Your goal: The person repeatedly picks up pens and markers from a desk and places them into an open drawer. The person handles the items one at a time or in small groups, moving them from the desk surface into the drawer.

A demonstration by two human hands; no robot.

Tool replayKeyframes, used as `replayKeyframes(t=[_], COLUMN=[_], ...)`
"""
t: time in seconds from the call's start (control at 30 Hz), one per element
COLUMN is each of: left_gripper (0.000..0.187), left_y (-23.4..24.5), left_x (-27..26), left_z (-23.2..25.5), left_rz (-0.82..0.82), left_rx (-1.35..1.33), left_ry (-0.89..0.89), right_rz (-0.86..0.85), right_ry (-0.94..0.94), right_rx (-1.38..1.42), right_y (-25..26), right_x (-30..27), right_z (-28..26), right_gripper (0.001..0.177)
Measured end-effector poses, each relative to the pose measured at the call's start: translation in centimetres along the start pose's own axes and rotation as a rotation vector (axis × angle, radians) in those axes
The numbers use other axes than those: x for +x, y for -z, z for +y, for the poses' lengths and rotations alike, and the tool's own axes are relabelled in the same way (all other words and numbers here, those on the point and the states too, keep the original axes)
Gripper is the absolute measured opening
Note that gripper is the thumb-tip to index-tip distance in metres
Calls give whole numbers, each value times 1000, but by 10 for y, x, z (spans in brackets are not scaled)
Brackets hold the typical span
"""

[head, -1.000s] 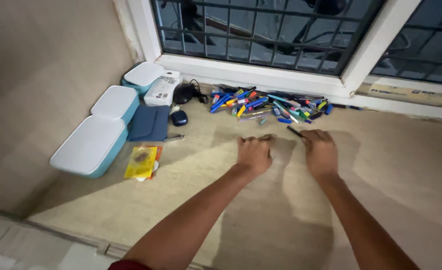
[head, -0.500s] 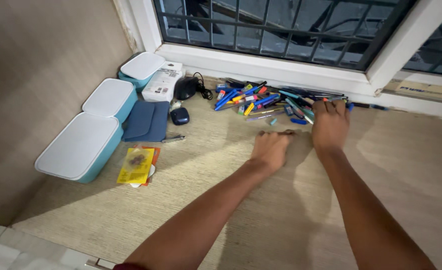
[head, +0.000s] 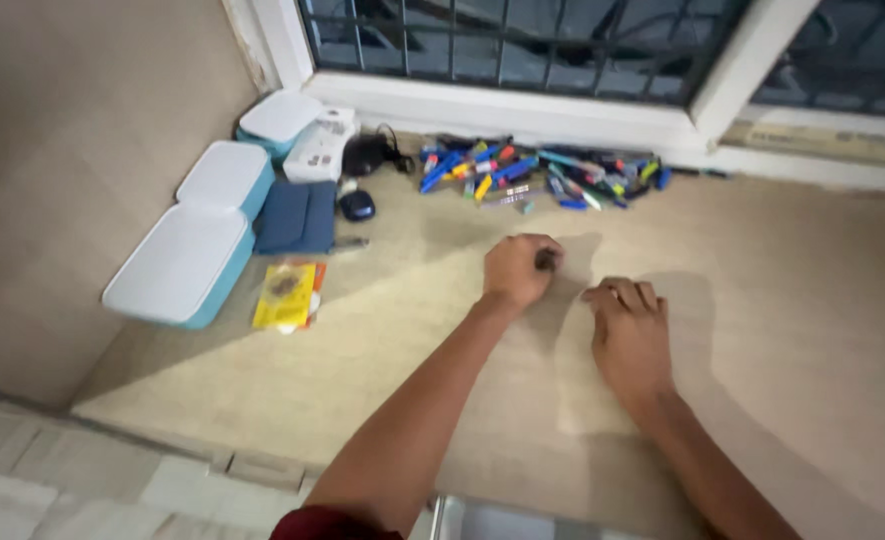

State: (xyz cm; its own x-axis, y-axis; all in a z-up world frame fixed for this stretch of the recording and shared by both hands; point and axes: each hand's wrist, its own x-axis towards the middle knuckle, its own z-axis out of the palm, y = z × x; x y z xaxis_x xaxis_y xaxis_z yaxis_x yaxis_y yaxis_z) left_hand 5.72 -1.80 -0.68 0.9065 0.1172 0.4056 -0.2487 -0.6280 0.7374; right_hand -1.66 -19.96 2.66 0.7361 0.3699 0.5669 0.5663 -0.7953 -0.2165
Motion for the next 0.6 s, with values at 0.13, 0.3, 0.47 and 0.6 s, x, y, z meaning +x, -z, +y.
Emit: replayKeyframes(t=[0.13,0.3,0.47,0.6], left_gripper=[18,21,23,21], left_y=[13,36,55,66], left_x=[-70,-152,-218,-262], left_z=[29,71,111,121], left_rz=[-109,-236,-492,-1018], left_rx=[-120,-242,-740,-968], left_ry=[-21,31,228,91], right_rz=[-141,-219,-289,-484], right_ry=[-57,28,700,595], right_rx=[158,175,13,-49], right_y=[50,88,97,91], right_x=[-58,-133,-198,-218], right_z=[-36,-58,-37,-7], right_gripper=[17,24,25,32])
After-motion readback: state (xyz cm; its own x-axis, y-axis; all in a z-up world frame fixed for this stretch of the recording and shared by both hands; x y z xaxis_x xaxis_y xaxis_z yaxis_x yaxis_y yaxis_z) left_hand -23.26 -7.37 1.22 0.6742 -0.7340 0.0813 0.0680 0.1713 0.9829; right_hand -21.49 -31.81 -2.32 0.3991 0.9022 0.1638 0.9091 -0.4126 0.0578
